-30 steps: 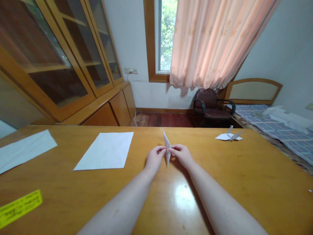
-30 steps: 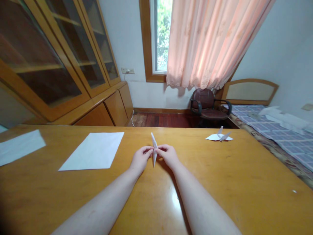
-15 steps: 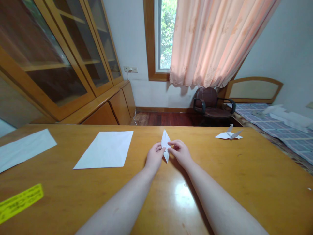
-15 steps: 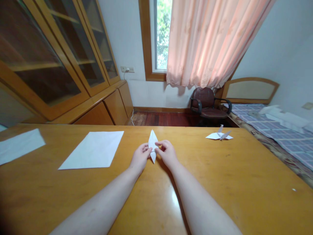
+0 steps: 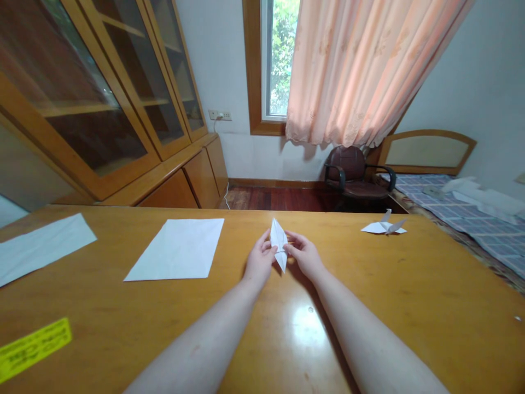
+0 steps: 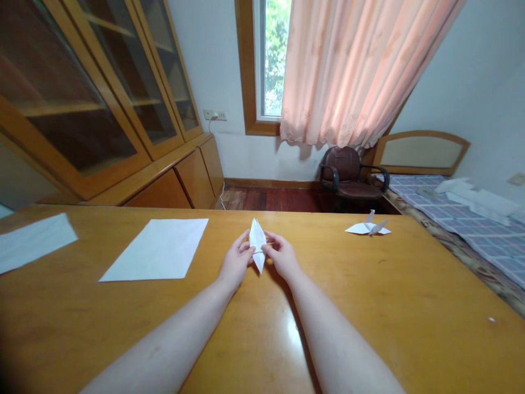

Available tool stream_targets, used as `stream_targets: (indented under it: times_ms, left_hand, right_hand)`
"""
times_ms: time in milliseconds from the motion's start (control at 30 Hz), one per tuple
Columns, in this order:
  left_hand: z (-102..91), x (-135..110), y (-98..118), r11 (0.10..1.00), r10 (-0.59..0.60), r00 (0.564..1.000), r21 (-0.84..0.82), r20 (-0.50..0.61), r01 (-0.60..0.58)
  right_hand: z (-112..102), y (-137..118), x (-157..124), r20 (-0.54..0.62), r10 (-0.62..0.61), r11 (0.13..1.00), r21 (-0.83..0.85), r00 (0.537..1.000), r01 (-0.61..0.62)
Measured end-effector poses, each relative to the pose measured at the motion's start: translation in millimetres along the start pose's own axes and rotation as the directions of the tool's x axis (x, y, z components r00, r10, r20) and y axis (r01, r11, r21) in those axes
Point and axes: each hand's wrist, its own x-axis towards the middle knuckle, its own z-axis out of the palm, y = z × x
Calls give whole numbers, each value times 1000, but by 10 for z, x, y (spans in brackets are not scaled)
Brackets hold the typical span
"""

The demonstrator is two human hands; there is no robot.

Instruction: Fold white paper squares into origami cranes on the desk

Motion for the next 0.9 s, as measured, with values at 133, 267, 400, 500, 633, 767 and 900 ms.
stream_targets:
  times_ms: [133, 267, 400, 500, 633, 767, 900]
  left_hand:
    - [-6, 5, 3, 1000, 0, 1000, -14, 9, 0]
    - [-7, 15, 14, 1000, 2, 1000, 0, -6, -2]
    - [-12, 28, 0, 999, -19, 999, 49, -50, 21]
    - [-16, 33, -13, 996, -25, 998, 79, -66, 30]
    - [-15, 33, -7, 998, -26, 999, 56, -29, 28]
    - [-25, 37, -19, 998, -13, 1000, 55, 1, 13]
    - [-44, 48, -64, 998, 13, 1000, 63, 9, -13]
  right_hand:
    - [-10, 1, 0, 17, 19, 1000, 1, 1000, -19]
    - [-16, 9, -6, 20, 13, 1000, -21, 1000, -13]
    - [-29, 22, -9, 27, 14, 999, -45, 1000, -13]
    - [-28, 17, -8, 34, 20, 999, -35, 999, -19]
    - [-11, -2, -6, 32, 18, 1000, 13, 999, -18]
    - [-7, 11, 2, 33, 11, 999, 37, 999, -12]
    - [-20, 26, 5, 44, 47, 999, 16, 998, -48]
